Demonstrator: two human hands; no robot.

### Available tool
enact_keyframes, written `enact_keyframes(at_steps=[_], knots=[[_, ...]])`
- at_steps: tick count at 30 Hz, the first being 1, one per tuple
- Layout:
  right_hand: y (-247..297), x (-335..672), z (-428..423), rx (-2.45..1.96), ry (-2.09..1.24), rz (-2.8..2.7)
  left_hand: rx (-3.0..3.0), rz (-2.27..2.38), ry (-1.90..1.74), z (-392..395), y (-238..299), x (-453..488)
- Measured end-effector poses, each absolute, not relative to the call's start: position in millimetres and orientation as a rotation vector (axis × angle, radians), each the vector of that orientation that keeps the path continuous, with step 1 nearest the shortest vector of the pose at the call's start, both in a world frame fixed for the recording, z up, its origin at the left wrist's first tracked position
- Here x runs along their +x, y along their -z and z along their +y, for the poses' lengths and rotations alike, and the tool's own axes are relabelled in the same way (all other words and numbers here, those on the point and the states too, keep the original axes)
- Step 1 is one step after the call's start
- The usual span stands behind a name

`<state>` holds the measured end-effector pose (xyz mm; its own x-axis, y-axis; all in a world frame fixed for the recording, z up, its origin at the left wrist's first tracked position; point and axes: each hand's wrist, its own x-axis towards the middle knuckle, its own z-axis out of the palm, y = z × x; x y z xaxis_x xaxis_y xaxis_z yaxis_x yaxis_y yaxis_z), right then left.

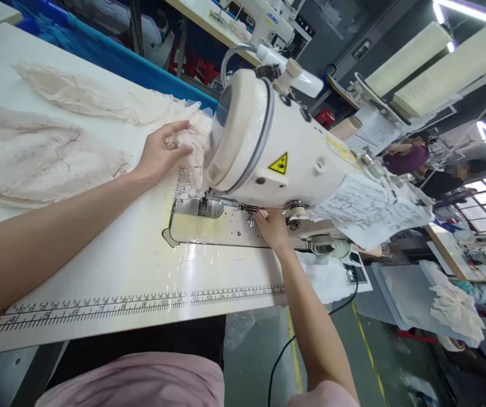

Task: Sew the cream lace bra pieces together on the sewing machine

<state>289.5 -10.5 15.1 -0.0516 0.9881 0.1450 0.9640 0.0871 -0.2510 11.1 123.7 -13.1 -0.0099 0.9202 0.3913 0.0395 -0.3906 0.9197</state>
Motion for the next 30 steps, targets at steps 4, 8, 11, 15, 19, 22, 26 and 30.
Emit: enact_keyframes(at_steps=[4, 8, 11, 15, 19, 22, 26, 30], knots=[[-16, 291, -43, -1.903, -0.051, -2.167, 1.439, 1.174, -1.58, 136, 16, 5], [-14, 289, -57, -1.911, 0.049, -2.234, 1.421, 1.273, -1.577, 147, 2, -12], [-12, 288, -56, -1.957, 0.13, -2.236, 1.447, 1.438, -1.576, 151, -18, -25], [-14, 287, -51, -2.012, 0.219, -2.212, 1.367, 1.468, -1.618, 147, -41, -33], [-20, 284, -55, -2.062, 0.301, -2.179, 1.324, 1.304, -1.505, 127, -51, -30], [-25, 278, -66, -2.011, 0.286, -2.153, 1.332, 1.241, -1.307, 93, -55, -32], [-29, 259, -88, -1.743, 0.07, -2.158, 1.481, 1.231, -1.034, 30, -60, -40], [-31, 233, -101, -1.491, 0.228, -2.206, 1.796, 1.107, -0.715, -24, -49, -43]])
